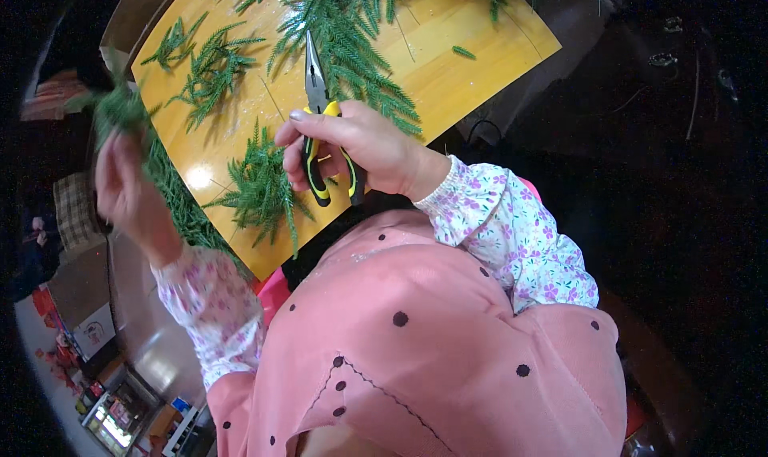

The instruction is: Assembling and trimming evergreen branches into decorative bundles using pliers for cutting and manipulation.

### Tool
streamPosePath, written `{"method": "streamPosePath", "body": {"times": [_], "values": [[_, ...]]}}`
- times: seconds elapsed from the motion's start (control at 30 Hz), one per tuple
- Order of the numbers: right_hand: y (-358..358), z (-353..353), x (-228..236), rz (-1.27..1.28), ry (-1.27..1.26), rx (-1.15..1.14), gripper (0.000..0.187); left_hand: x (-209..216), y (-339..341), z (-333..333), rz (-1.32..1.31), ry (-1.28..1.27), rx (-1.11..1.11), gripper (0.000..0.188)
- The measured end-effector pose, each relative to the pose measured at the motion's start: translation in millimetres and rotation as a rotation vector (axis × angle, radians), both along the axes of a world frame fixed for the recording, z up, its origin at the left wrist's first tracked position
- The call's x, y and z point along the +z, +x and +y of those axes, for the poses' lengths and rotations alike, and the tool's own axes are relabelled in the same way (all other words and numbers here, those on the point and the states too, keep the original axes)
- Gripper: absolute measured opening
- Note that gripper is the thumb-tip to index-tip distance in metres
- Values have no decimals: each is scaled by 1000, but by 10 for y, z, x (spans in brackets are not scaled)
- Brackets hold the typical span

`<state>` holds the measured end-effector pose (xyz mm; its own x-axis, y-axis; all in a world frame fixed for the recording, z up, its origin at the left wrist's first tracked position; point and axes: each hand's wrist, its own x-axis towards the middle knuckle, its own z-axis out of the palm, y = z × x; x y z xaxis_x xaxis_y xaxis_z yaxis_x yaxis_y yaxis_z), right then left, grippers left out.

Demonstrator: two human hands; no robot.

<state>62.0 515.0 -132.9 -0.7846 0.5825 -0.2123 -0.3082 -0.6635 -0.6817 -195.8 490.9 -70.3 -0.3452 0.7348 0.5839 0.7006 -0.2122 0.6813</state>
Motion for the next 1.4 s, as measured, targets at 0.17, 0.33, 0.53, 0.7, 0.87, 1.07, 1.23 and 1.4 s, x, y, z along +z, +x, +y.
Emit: {"method": "streamPosePath", "body": {"times": [0.17,0.33,0.53,0.7,0.87,1.07,1.23,1.4], "values": [[-70,-72,13,-245,303,-27,46,-68,-12,28,556,-47,40,16],[-69,-46,-41,-349,375,-61,44,-186,218,-393,319,-413,-134,17],[-109,-19,-95,-334,295,-32,43,-609,481,-683,456,-583,-227,19],[-72,22,-112,-311,193,29,42,-648,510,-727,351,-374,-144,18],[-37,44,-67,-294,104,92,32,-429,670,-706,598,-223,-213,20],[-85,-27,18,-325,416,8,18,-488,767,-743,631,-262,-368,28],[-52,-46,0,-330,615,-131,16,-408,781,-791,5,-501,-384,33],[-119,-66,-25,-356,916,-255,16,-429,795,-863,-742,-623,-409,38]]}}
